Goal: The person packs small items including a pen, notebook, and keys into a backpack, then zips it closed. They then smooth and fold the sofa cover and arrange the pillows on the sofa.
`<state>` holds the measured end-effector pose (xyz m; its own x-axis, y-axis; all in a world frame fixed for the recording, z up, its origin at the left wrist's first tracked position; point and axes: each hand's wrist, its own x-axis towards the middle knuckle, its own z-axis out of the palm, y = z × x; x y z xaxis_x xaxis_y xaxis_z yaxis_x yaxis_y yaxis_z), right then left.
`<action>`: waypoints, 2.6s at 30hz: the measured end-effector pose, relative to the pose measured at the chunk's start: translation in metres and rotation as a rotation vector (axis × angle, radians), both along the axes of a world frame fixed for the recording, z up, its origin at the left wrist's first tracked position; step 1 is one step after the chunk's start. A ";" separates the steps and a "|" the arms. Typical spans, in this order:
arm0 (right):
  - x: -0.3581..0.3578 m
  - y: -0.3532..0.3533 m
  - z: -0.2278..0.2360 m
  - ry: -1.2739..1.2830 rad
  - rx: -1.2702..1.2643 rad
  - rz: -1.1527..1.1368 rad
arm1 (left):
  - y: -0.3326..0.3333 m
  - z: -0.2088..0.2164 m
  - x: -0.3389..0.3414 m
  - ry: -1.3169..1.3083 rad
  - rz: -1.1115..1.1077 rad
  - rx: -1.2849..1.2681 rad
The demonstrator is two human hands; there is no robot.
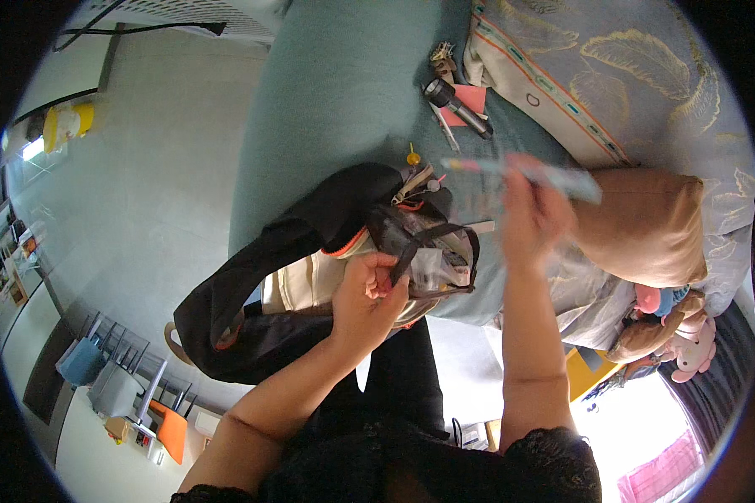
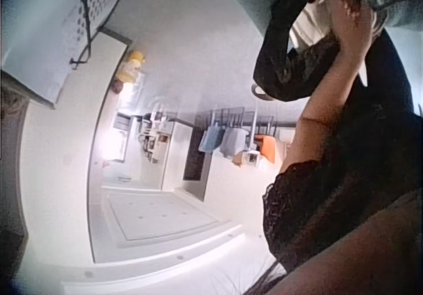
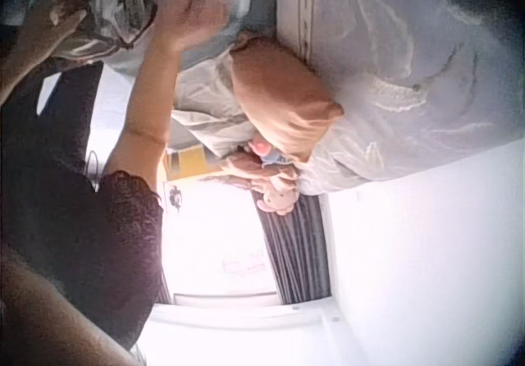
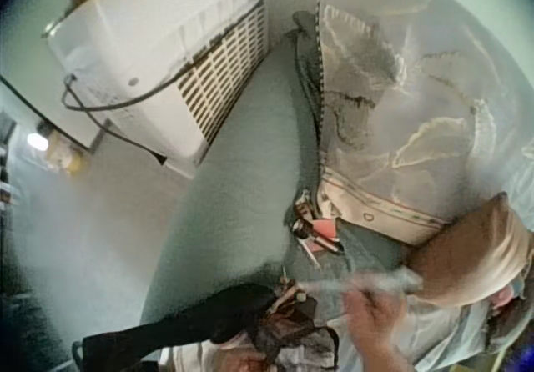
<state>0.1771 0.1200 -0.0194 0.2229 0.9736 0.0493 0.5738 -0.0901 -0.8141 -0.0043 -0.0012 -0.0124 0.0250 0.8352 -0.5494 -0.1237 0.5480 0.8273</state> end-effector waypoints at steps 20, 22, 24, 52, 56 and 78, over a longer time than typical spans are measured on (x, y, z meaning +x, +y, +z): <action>-0.054 -0.061 0.004 -0.547 -0.874 1.147 | -0.009 -0.006 -0.012 0.554 -0.294 0.381; -0.056 -0.060 0.005 -0.577 -0.880 1.189 | -0.005 -0.003 -0.011 0.554 -0.248 0.341; -0.041 -0.038 0.025 -0.399 -0.976 1.202 | -0.006 -0.003 -0.017 0.549 -0.228 0.295; -0.012 -0.084 0.033 0.340 -0.290 0.363 | 0.000 -0.009 -0.011 0.297 -0.115 0.205; -0.013 -0.098 0.013 -0.440 -0.583 0.746 | -0.002 -0.003 -0.010 0.295 -0.174 0.120; -0.031 -0.112 0.006 -0.303 -0.344 0.566 | -0.003 -0.001 -0.009 0.203 -0.016 0.053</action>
